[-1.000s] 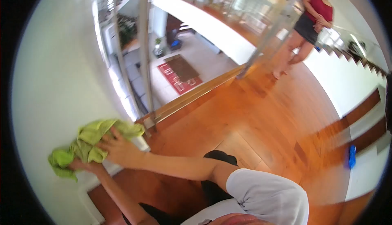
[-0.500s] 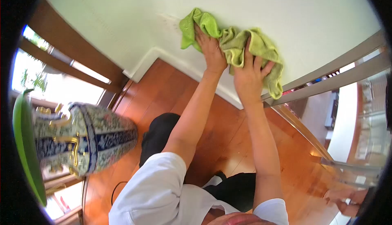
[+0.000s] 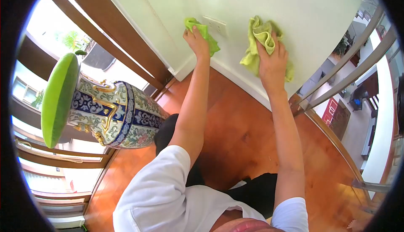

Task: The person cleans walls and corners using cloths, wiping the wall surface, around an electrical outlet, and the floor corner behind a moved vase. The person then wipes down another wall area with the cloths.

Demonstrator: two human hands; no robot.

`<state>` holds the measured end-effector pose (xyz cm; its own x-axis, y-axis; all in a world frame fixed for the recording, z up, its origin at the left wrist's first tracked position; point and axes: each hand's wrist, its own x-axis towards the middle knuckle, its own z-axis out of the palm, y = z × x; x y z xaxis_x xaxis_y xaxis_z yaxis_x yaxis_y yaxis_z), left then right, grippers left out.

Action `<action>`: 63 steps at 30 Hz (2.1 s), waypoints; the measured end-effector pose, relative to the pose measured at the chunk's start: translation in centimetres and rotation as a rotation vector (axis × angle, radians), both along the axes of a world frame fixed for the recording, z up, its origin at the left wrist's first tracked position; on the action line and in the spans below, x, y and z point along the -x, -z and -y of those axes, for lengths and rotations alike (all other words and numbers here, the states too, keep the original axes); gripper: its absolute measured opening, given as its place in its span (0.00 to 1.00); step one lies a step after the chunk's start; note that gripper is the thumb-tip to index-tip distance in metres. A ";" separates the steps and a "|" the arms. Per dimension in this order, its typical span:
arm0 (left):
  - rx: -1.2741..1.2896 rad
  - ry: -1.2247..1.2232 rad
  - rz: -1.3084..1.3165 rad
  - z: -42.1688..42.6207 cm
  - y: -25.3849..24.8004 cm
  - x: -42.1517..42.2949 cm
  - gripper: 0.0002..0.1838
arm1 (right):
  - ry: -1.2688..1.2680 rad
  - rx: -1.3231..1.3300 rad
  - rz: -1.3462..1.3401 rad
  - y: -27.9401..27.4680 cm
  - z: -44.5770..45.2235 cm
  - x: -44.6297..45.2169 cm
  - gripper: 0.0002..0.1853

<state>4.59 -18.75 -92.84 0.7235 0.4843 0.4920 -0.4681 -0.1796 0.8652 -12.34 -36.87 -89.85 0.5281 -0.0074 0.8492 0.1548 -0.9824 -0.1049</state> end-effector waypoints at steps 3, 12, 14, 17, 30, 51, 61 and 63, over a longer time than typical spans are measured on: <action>-0.120 -0.031 0.021 -2.1 -1.2 -2.4 0.22 | -0.107 -0.090 -0.068 0.2 -1.1 -0.8 0.24; -0.558 -0.024 0.189 0.9 0.2 -4.2 0.16 | 0.113 0.039 -0.117 -1.7 -6.6 -7.5 0.20; -0.578 0.127 0.244 0.8 -0.1 -2.1 0.16 | 0.160 0.051 -0.169 -2.2 -8.4 -9.9 0.19; -0.707 0.283 0.309 -0.9 -0.2 -2.4 0.16 | 0.203 0.065 -0.132 -1.8 -9.7 -11.2 0.18; -0.754 0.311 0.256 -2.2 0.0 -4.1 0.12 | 0.226 0.076 -0.217 0.1 -9.2 -9.7 0.21; -0.620 0.988 -0.352 -1.8 3.3 0.4 0.15 | 0.086 0.015 -0.133 -3.6 -8.4 -7.0 0.31; -0.001 0.331 -0.068 -3.0 0.4 -9.2 0.09 | 0.111 0.384 -0.222 -2.7 -11.8 -15.7 0.09; 0.093 0.285 -0.155 -2.0 0.6 -9.6 0.08 | 0.092 0.368 -0.227 -2.4 -13.0 -18.0 0.08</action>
